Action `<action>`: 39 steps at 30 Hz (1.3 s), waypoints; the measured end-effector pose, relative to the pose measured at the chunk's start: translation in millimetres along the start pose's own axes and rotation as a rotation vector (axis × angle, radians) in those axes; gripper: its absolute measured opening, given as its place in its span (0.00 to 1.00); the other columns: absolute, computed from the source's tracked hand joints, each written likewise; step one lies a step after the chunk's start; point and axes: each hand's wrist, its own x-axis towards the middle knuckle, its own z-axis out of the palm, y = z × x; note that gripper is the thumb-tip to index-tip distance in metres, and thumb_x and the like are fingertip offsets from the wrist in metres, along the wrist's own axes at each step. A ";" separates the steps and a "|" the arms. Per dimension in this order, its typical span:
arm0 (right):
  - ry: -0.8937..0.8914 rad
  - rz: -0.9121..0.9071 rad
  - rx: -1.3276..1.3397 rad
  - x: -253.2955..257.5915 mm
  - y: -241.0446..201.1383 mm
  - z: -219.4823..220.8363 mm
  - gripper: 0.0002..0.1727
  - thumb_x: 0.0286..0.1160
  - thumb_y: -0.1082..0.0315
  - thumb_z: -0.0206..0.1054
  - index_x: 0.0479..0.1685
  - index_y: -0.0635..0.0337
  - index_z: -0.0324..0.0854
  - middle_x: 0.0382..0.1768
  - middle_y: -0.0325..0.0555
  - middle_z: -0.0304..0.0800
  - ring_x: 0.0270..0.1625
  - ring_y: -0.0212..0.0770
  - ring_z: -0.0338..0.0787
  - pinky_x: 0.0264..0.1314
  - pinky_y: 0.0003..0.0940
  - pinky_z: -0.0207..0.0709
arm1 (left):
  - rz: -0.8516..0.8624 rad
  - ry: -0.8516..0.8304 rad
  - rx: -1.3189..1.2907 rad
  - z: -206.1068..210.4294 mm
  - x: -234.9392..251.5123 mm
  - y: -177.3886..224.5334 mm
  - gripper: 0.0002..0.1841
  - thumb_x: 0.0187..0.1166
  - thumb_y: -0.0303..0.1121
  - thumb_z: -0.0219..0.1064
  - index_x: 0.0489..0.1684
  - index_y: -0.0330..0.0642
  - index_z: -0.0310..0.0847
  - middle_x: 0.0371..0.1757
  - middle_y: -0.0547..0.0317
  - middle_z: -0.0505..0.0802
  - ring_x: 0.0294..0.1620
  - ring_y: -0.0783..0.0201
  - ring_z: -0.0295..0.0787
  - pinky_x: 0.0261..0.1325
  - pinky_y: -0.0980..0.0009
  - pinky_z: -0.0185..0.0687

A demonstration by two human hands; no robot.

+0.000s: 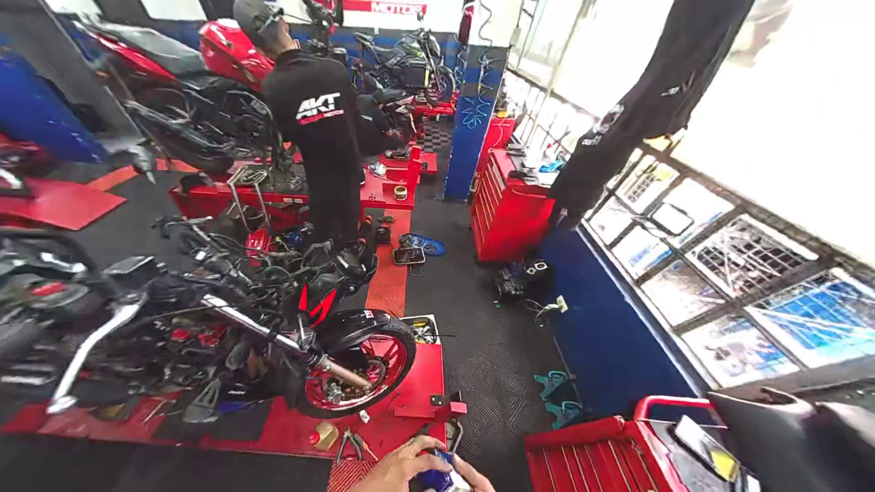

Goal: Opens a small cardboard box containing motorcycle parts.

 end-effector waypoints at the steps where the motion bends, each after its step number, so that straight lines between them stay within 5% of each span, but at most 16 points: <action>1: -0.027 -0.019 -0.022 1.6 -0.3 4.1 0.25 0.90 0.48 0.47 0.59 0.52 0.85 0.43 0.45 0.95 0.37 0.37 0.92 0.32 0.33 0.85 | 0.006 -0.002 0.017 -3.6 -3.1 0.9 0.19 0.78 0.33 0.73 0.68 0.50 0.87 0.81 0.48 0.80 0.83 0.54 0.74 0.83 0.54 0.74; 6: -0.081 -0.046 -0.120 0.8 -18.3 36.5 0.22 0.85 0.46 0.54 0.59 0.49 0.85 0.42 0.45 0.95 0.36 0.37 0.92 0.31 0.34 0.86 | 0.019 0.119 0.035 -20.7 -18.4 25.2 0.24 0.73 0.33 0.76 0.70 0.51 0.86 0.81 0.54 0.80 0.81 0.60 0.76 0.82 0.57 0.77; 9: -0.115 0.009 -0.023 -9.1 -34.3 56.2 0.23 0.84 0.45 0.53 0.55 0.50 0.86 0.42 0.45 0.95 0.38 0.39 0.93 0.32 0.36 0.87 | 0.065 0.220 0.005 -24.4 -22.8 49.6 0.27 0.73 0.35 0.75 0.75 0.47 0.82 0.85 0.49 0.76 0.85 0.58 0.72 0.85 0.57 0.75; 12: -0.226 -0.001 -0.062 -8.2 -49.6 77.1 0.24 0.86 0.45 0.48 0.54 0.49 0.85 0.38 0.43 0.95 0.27 0.34 0.88 0.18 0.28 0.77 | 0.073 0.252 0.089 -43.0 -22.1 69.3 0.29 0.70 0.38 0.77 0.75 0.45 0.82 0.82 0.46 0.78 0.83 0.54 0.74 0.82 0.55 0.77; 20: -0.394 -0.087 -0.243 -14.5 -69.5 91.8 0.23 0.89 0.52 0.49 0.74 0.51 0.72 0.47 0.50 0.92 0.26 0.36 0.86 0.17 0.26 0.75 | 0.051 0.175 -0.107 -68.7 -41.4 70.7 0.26 0.76 0.37 0.75 0.75 0.47 0.81 0.83 0.50 0.76 0.82 0.55 0.75 0.79 0.58 0.81; 23: -0.453 0.030 -0.075 -9.7 -59.9 96.5 0.24 0.90 0.48 0.43 0.62 0.52 0.80 0.42 0.49 0.93 0.23 0.35 0.85 0.15 0.25 0.72 | 0.103 0.136 -0.049 -67.2 -43.9 66.1 0.37 0.73 0.43 0.79 0.85 0.49 0.72 0.91 0.48 0.67 0.89 0.52 0.65 0.86 0.54 0.73; 25: -0.514 0.127 0.040 -8.2 -47.4 101.2 0.28 0.90 0.46 0.40 0.57 0.52 0.83 0.43 0.50 0.94 0.30 0.40 0.90 0.21 0.32 0.81 | 0.155 0.191 -0.055 -60.9 -40.7 61.4 0.42 0.65 0.45 0.85 0.83 0.43 0.72 0.86 0.46 0.73 0.89 0.48 0.66 0.89 0.48 0.68; 27: -0.557 0.221 0.098 -5.7 -33.9 105.4 0.29 0.87 0.43 0.39 0.55 0.50 0.83 0.45 0.50 0.94 0.37 0.44 0.93 0.28 0.38 0.86 | 0.189 0.205 -0.148 -55.7 -36.0 61.3 0.47 0.58 0.43 0.90 0.80 0.34 0.71 0.78 0.43 0.82 0.83 0.46 0.74 0.85 0.49 0.75; 29: -0.532 0.232 0.092 -6.0 -27.8 110.9 0.29 0.86 0.43 0.38 0.49 0.47 0.85 0.42 0.47 0.95 0.39 0.42 0.94 0.31 0.38 0.87 | 0.218 0.232 -0.244 -47.9 -35.1 62.8 0.42 0.56 0.40 0.91 0.71 0.31 0.76 0.71 0.41 0.87 0.77 0.46 0.81 0.82 0.49 0.78; 31: -0.471 0.044 -0.059 -3.4 -32.6 112.1 0.29 0.94 0.45 0.34 0.60 0.51 0.80 0.49 0.45 0.92 0.50 0.39 0.92 0.50 0.38 0.88 | 0.241 0.358 -0.271 -37.7 -36.9 63.2 0.38 0.54 0.37 0.91 0.66 0.32 0.79 0.65 0.43 0.90 0.73 0.47 0.84 0.80 0.48 0.79; 33: -0.228 -0.271 -0.374 -5.0 -40.5 114.2 0.27 0.96 0.53 0.37 0.68 0.61 0.77 0.53 0.48 0.92 0.53 0.40 0.92 0.55 0.40 0.88 | 0.244 0.551 -0.237 -28.5 -40.0 65.0 0.38 0.53 0.36 0.92 0.65 0.35 0.79 0.63 0.45 0.91 0.70 0.49 0.87 0.77 0.49 0.83; 36: -0.005 -0.732 -0.686 -30.7 -53.1 122.8 0.15 0.85 0.67 0.60 0.58 0.69 0.83 0.57 0.53 0.91 0.56 0.45 0.93 0.57 0.43 0.91 | 0.224 0.832 0.021 -24.3 -42.7 68.3 0.35 0.54 0.35 0.92 0.63 0.39 0.79 0.61 0.47 0.91 0.67 0.54 0.88 0.73 0.56 0.86; 39: -0.116 -0.980 -0.893 -64.2 -50.8 147.1 0.12 0.80 0.64 0.69 0.52 0.63 0.89 0.65 0.55 0.84 0.69 0.45 0.84 0.69 0.41 0.83 | 0.193 1.005 0.264 -23.0 -43.8 67.0 0.31 0.60 0.39 0.87 0.61 0.38 0.79 0.58 0.46 0.91 0.65 0.56 0.88 0.71 0.59 0.85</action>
